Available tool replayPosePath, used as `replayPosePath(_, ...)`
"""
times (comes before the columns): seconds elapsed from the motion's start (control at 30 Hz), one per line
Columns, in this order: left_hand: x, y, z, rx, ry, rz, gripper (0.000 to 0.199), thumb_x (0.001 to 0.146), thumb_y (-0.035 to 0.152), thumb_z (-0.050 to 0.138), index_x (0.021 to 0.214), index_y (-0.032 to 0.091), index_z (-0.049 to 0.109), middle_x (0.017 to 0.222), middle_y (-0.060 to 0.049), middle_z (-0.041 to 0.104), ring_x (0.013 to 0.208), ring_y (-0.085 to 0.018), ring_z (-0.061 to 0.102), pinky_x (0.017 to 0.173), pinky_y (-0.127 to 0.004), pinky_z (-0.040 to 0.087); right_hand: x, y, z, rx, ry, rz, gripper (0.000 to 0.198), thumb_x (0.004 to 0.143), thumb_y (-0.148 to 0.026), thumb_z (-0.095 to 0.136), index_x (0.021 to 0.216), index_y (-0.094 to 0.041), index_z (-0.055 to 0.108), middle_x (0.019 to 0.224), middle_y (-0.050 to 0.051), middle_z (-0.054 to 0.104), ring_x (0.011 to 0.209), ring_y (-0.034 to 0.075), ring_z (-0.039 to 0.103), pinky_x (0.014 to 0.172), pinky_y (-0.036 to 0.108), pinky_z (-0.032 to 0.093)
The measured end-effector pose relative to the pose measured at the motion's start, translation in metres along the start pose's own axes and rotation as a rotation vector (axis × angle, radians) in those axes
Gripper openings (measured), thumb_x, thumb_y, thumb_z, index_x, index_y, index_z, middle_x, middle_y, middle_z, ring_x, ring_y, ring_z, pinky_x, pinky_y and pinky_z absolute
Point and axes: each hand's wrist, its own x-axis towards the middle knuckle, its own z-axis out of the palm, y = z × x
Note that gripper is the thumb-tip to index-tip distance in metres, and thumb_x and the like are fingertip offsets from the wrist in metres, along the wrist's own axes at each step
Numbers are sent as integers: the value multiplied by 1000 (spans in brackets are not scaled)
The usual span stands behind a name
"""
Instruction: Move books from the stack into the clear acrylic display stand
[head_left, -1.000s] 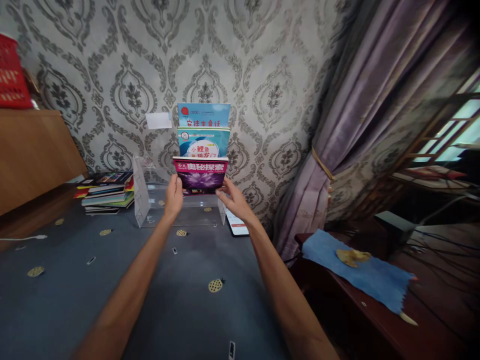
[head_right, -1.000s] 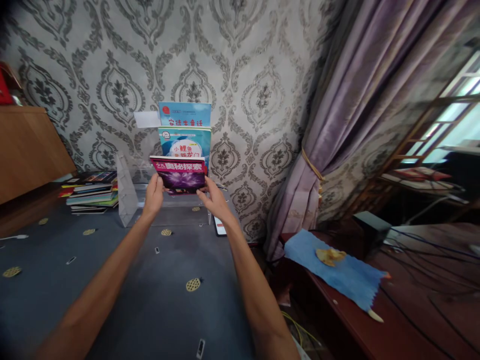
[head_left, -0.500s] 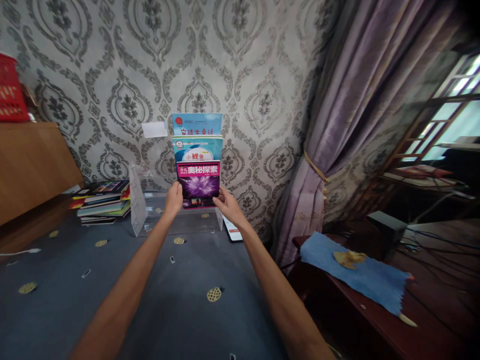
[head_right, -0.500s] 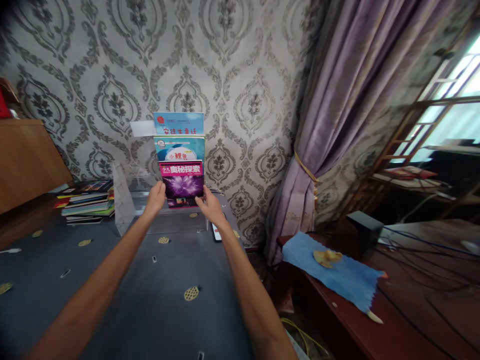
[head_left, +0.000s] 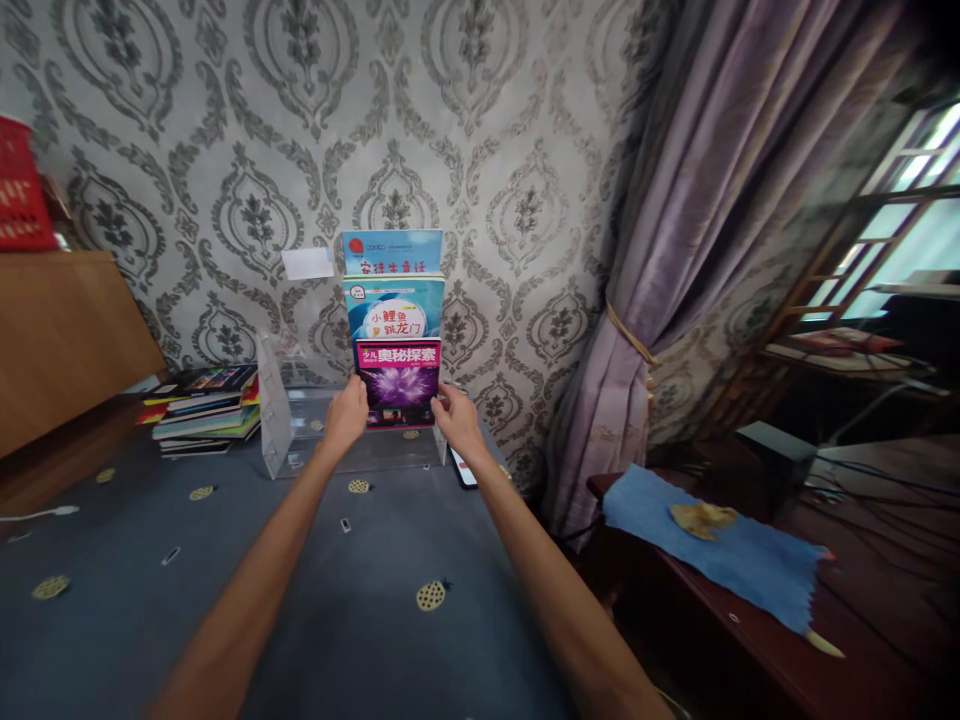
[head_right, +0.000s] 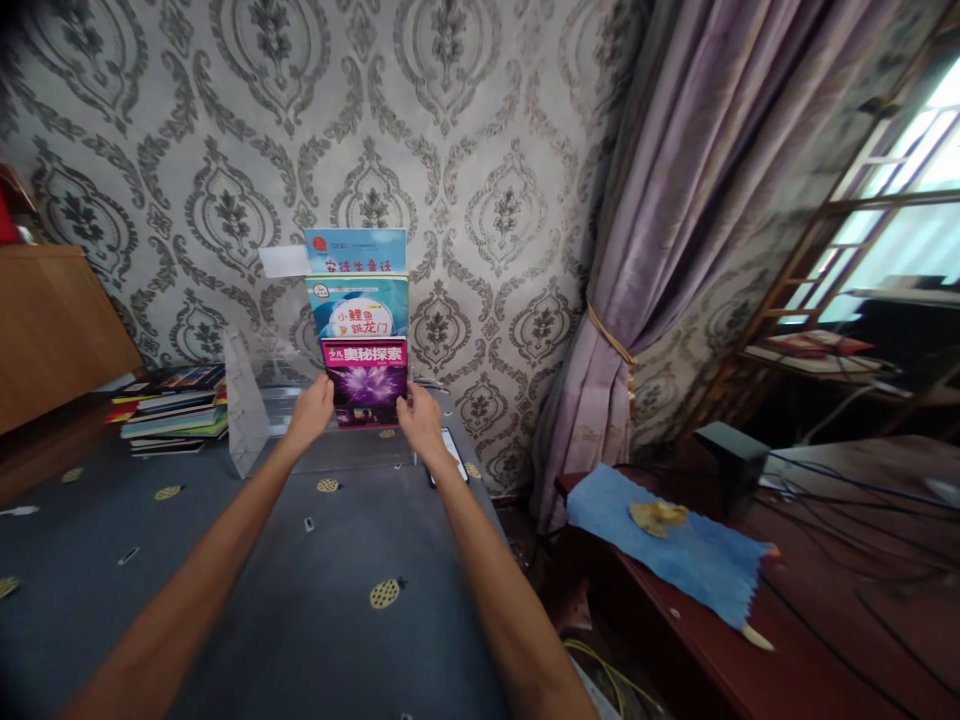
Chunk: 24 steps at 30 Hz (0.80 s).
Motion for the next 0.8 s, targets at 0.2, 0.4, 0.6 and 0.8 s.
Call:
replayPosePath(0.2,-2,2,-1,53,-5,17,33,104,27,28,112,17,59,102,-17,73,98,-30,70,81,-35,46,1,-3,-2,53,-6,34,46,84,-28,53,127,-20,67,110,10,75,87,26,70,86,42,55)
replayPosePath(0.4,-1,2,-3,97,-15,31,31,104,29,32,112,17,60,102,-16,73,96,-30,71,80,-35,47,0,-4,-4,-54,-12,-10,44,86,-27,52,126,-17,68,99,10,67,88,25,65,90,43,53)
replayPosePath(0.6,-2,4,-4,132,-10,39,30,104,31,34,114,16,59,100,-17,73,94,-31,71,79,-35,47,0,-4,-2,9,-1,-21,47,87,-26,51,131,-15,63,104,13,68,94,27,65,93,46,52)
replayPosePath(0.8,0,5,-4,152,-11,48,29,103,31,36,111,17,61,99,-16,74,95,-30,71,79,-34,47,-1,-1,1,66,46,-23,46,87,-26,51,130,-18,64,113,13,70,103,27,66,98,47,52)
